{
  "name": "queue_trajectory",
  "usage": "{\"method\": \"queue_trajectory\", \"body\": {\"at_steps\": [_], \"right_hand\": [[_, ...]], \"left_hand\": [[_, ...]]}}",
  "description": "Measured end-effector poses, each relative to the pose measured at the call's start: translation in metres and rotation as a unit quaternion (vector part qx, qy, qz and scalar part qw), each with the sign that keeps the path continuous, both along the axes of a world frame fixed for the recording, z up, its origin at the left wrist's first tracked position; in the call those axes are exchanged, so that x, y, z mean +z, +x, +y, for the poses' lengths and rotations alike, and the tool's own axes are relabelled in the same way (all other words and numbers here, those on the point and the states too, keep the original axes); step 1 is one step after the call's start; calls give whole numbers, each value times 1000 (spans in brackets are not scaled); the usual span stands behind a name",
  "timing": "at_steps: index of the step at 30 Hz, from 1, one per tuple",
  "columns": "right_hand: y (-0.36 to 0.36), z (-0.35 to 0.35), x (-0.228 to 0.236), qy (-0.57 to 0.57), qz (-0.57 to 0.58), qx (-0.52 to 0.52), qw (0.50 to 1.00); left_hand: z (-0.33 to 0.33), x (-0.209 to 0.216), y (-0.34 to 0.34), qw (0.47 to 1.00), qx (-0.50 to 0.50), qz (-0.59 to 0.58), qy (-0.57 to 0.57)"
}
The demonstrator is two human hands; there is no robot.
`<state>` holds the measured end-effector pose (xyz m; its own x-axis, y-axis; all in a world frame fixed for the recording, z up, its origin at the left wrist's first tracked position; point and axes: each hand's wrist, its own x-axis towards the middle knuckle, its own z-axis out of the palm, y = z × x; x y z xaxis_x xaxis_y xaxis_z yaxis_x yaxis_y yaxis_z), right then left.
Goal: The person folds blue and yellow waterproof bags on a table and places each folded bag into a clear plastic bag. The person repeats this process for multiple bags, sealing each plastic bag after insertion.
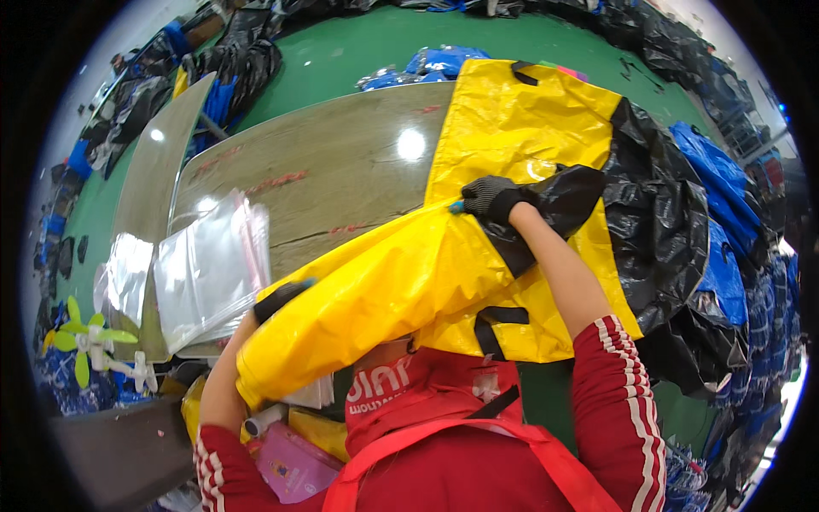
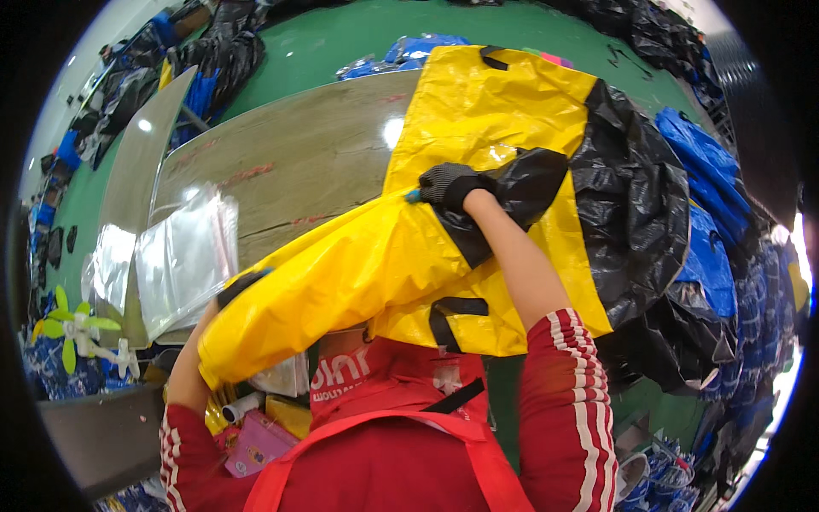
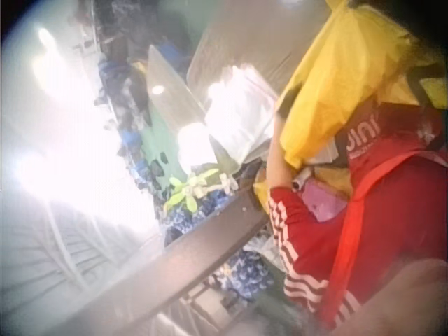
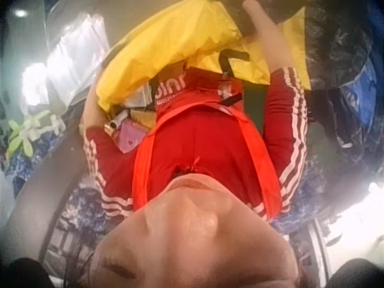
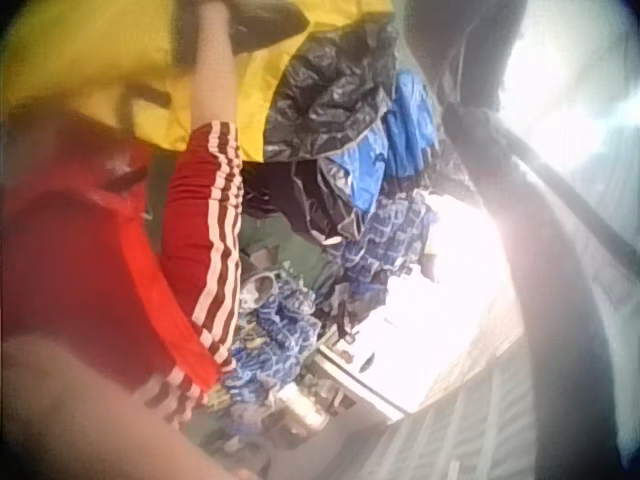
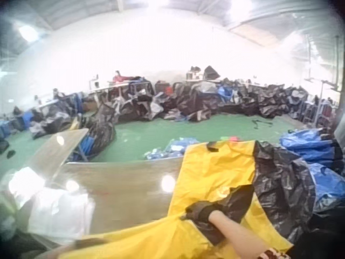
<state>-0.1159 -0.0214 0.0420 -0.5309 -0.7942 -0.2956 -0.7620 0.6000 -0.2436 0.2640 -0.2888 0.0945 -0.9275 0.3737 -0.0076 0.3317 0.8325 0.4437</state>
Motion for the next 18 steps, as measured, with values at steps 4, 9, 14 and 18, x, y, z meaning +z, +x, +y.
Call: {"method": "queue_trajectory", "body": {"at_steps": [4,9,14,18], "right_hand": [[-1,1,2,-16,-26,-32,999],[4,9,12,13,-45,-42,998],[4,25,4,7,-49,-81,996],[4,33,-1,9,-23,-102,994]], "left_hand": [[-21,-65,126,920,316,18,231],[21,-132,195,653,394,222,608],[33,-118,123,753,541,333,171],[20,-116,61,713,656,190,159]]}}
